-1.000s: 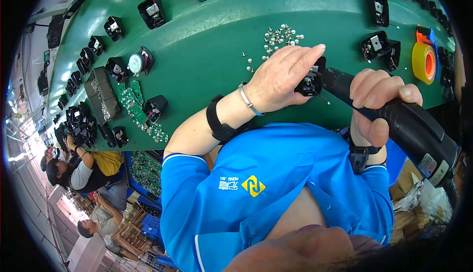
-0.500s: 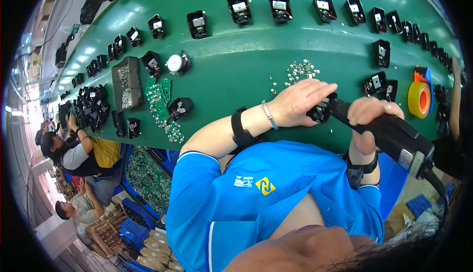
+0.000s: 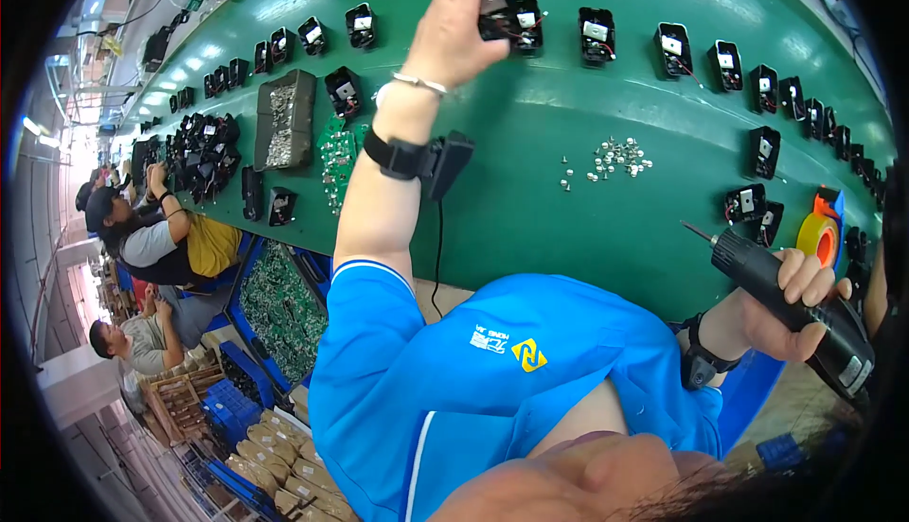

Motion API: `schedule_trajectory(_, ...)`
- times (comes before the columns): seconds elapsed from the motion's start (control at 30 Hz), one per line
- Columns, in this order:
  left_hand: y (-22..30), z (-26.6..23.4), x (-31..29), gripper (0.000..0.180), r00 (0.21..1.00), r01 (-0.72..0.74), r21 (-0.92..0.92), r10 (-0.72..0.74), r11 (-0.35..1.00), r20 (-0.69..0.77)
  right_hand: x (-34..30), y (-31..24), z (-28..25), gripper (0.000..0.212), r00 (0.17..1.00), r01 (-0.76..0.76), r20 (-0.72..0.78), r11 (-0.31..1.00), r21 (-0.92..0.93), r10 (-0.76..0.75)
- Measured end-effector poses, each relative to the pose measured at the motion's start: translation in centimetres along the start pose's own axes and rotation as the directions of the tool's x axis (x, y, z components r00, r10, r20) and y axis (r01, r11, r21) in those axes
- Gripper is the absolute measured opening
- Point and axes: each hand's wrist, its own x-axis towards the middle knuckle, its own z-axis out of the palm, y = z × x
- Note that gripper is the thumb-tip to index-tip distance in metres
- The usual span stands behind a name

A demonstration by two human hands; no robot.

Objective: Use an electric screwdriver to install screws and assemble electronic devices at a factory workstation.

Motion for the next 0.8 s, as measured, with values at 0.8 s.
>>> schedule_trajectory(0.8,7.0,6.0,-12.4,0.015,0.924,-0.215,-0.251,0.280,0.944,0.260,-1.2,1.9,0.0,0.042,0.986,-0.164,-0.013,0.986,-0.024,0.163)
